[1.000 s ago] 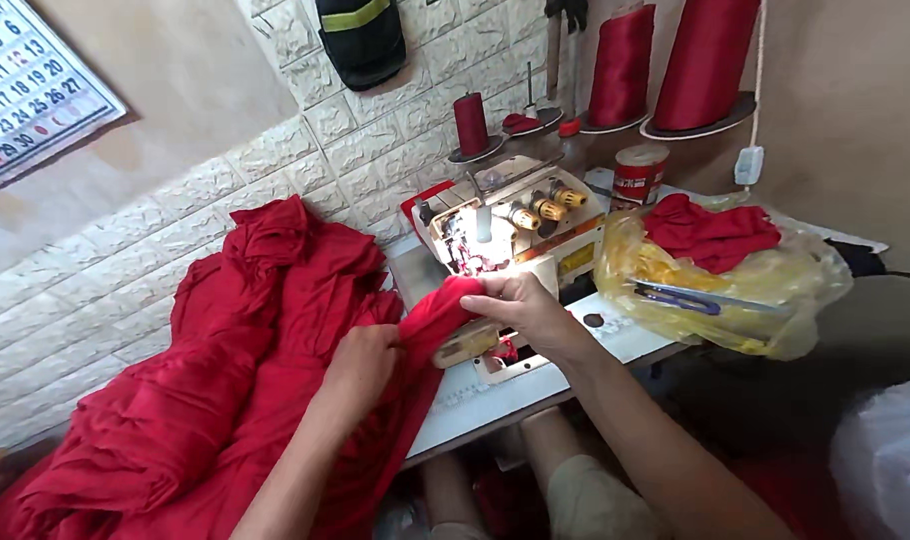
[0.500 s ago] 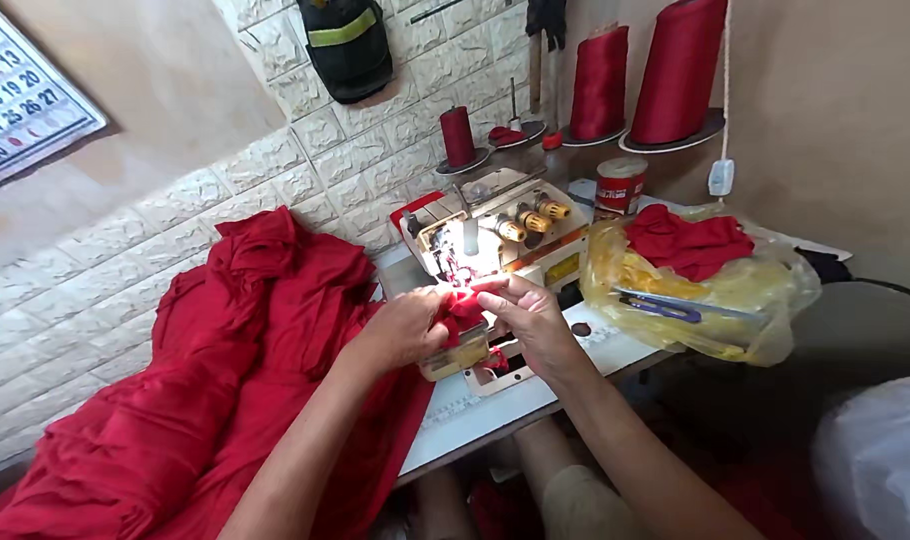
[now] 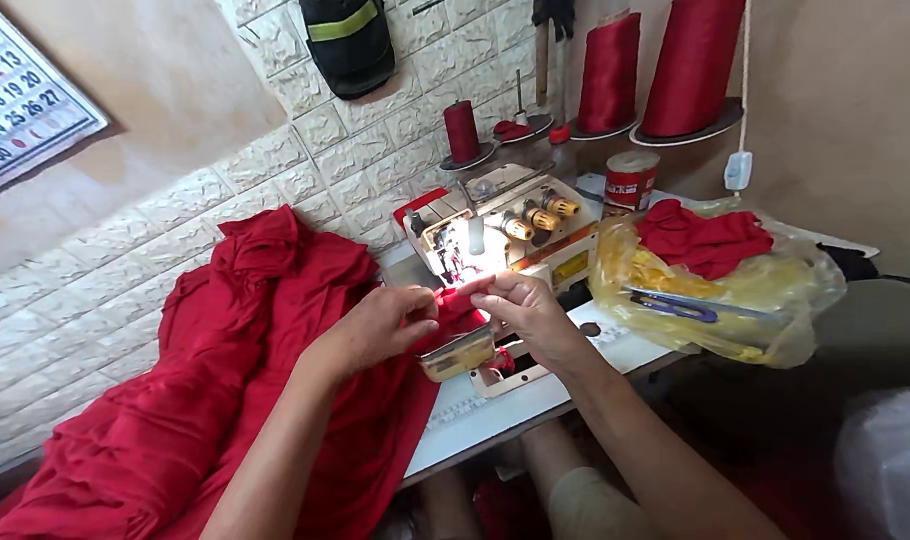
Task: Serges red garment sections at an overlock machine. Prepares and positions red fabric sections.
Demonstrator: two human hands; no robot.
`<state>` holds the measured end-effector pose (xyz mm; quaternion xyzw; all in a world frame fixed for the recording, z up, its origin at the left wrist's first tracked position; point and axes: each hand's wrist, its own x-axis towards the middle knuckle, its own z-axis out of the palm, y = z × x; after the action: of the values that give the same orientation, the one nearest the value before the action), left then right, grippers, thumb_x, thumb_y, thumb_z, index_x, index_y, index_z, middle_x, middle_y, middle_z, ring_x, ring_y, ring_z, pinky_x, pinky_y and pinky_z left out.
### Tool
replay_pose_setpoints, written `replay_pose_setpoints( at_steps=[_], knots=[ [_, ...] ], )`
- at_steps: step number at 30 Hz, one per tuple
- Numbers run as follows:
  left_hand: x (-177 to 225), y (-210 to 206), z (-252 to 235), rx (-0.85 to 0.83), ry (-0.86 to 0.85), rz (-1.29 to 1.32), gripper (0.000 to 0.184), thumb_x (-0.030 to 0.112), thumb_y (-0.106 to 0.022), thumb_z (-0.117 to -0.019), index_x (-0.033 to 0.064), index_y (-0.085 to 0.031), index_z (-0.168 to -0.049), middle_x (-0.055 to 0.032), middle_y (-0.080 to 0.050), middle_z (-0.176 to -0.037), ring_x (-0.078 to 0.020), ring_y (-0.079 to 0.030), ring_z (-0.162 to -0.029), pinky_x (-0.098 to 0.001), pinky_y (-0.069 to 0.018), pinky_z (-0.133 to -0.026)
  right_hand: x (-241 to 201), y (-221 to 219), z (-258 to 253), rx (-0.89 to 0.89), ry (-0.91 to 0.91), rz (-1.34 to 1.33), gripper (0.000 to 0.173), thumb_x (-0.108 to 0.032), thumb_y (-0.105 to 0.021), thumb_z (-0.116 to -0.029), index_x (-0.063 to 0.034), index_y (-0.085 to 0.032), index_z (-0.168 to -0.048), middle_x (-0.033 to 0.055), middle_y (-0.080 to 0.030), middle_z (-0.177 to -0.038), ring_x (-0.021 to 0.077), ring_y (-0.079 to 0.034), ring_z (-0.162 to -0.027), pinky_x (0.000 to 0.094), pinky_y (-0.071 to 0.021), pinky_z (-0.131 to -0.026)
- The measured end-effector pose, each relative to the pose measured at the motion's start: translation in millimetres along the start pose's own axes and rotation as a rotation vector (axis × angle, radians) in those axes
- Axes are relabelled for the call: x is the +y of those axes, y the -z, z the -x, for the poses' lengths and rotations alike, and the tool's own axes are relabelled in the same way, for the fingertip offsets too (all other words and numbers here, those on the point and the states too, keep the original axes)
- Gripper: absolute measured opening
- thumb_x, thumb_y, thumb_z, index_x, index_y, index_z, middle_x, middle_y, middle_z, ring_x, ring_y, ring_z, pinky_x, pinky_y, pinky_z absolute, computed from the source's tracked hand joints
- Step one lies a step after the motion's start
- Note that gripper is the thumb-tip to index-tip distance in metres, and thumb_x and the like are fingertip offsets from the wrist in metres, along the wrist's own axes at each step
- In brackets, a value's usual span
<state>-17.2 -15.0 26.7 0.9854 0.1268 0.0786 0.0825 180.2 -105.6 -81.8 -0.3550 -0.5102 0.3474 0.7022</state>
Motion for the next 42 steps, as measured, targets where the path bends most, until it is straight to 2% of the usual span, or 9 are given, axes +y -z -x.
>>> replay_pose_setpoints(
  at_steps=[4, 9, 15, 18, 22, 31, 35, 38, 42],
  knots=[
    [14, -3, -3, 0.063, -0.112, 0.024, 0.016, 0.019, -0.068, -0.0968, 0.0041, -0.073, -0.095, -0.0071, -0.068, -0.106, -0.0118, -0.065, -0.095, -0.0273, -0.055, -0.084, -13, -10, -8, -0.394, -0.08, 0.396, 0.015, -0.017, -0.068, -0.0961, -0.0038, -0.072, -0.101, 0.0018, -0.069, -0.092, 0.0039, -0.064, -0.082, 0.0261, -0.0541, -0.076],
    [21, -6, -19, -0.115, 0.143, 0.077, 0.068, 0.053, -0.071, -0.0892, 0.0057, -0.053, -0.134, -0.0092, -0.068, -0.101, -0.0199, -0.067, -0.087, -0.0442, -0.0564, -0.078, -2, -18, 0, -0.42, 0.092, 0.554, 0.021, -0.02, -0.063, -0.0978, -0.0011, -0.068, -0.089, 0.0072, -0.061, -0.078, 0.015, -0.059, -0.077, 0.0387, -0.0491, -0.073],
    [7, 3, -28, -0.127, 0.063, -0.097, 0.051, 0.056, -0.069, -0.0904, 0.0057, -0.072, -0.083, -0.005, -0.063, -0.081, -0.0177, -0.061, -0.078, -0.0412, -0.0501, -0.07, -8, -9, 7, -0.106, 0.021, 0.725, 0.016, -0.023, -0.071, -0.096, -0.0082, -0.077, -0.099, 0.0082, -0.071, -0.092, 0.0219, -0.067, -0.083, 0.0483, -0.0541, -0.077],
    [6, 11, -24, -0.116, 0.072, -0.059, 0.035, 0.041, -0.073, -0.0923, 0.0064, -0.073, -0.085, -0.0031, -0.063, -0.078, -0.013, -0.056, -0.069, -0.0346, -0.047, -0.064, 13, 1, 1, 0.025, 0.166, 0.799, 0.009, -0.018, -0.074, -0.0913, -0.011, -0.079, -0.092, 0.0079, -0.072, -0.102, 0.0282, -0.065, -0.104, 0.0531, -0.0503, -0.089],
    [8, 12, -17, 0.021, 0.132, -0.25, 0.021, 0.028, -0.069, -0.0981, 0.0082, -0.071, -0.09, -0.0045, -0.065, -0.081, -0.0192, -0.065, -0.074, -0.0428, -0.054, -0.069, 25, 3, -2, 0.095, 0.152, 0.71, 0.01, -0.022, -0.076, -0.0906, -0.0129, -0.08, -0.093, 0.0047, -0.073, -0.104, 0.0223, -0.064, -0.106, 0.0481, -0.0499, -0.091],
    [8, -2, -12, 0.212, 0.12, -0.304, 0.031, 0.028, -0.058, -0.1032, 0.011, -0.063, -0.078, -0.0009, -0.055, -0.072, -0.0147, -0.055, -0.06, -0.0356, -0.0458, -0.054, 34, -3, -7, 0.228, 0.144, 0.579, 0.01, -0.017, -0.078, -0.0888, -0.0096, -0.075, -0.094, 0.0026, -0.069, -0.087, 0.0128, -0.065, -0.082, 0.036, -0.0536, -0.077],
    [21, -9, -15, 0.174, -0.049, -0.21, 0.029, 0.029, -0.059, -0.1023, 0.0077, -0.071, -0.087, -0.0038, -0.062, -0.081, -0.0162, -0.062, -0.074, -0.0368, -0.0534, -0.066, 22, 1, -4, 0.059, 0.121, 0.508, 0.018, -0.013, -0.071, -0.0911, -0.0082, -0.076, -0.107, -0.0004, -0.062, -0.077, 0.0059, -0.051, -0.064, 0.028, -0.0452, -0.062],
    [26, -16, -21, 0.064, -0.137, -0.14, 0.031, 0.033, -0.057, -0.103, 0.0092, -0.075, -0.094, -0.0048, -0.068, -0.091, -0.0171, -0.067, -0.092, -0.0365, -0.0557, -0.08, 10, 9, 6, -0.266, 0.125, 0.205, 0.012, -0.012, -0.07, -0.094, -0.0038, -0.075, -0.1, -0.005, -0.072, -0.085, -0.0061, -0.061, -0.069, 0.013, -0.0519, -0.063],
    [1, -16, -31, -0.118, -0.104, -0.148, 0.036, 0.032, -0.053, -0.0996, 0.0046, -0.077, -0.099, -0.0108, -0.073, -0.104, -0.0246, -0.069, -0.105, -0.0456, -0.0549, -0.088, 24, 20, 21, -0.3, 0.028, 0.073, 0.014, -0.015, -0.069, -0.097, -0.0036, -0.074, -0.103, -0.0078, -0.072, -0.08, -0.0066, -0.058, -0.061, 0.0119, -0.0484, -0.055]
  ],
)
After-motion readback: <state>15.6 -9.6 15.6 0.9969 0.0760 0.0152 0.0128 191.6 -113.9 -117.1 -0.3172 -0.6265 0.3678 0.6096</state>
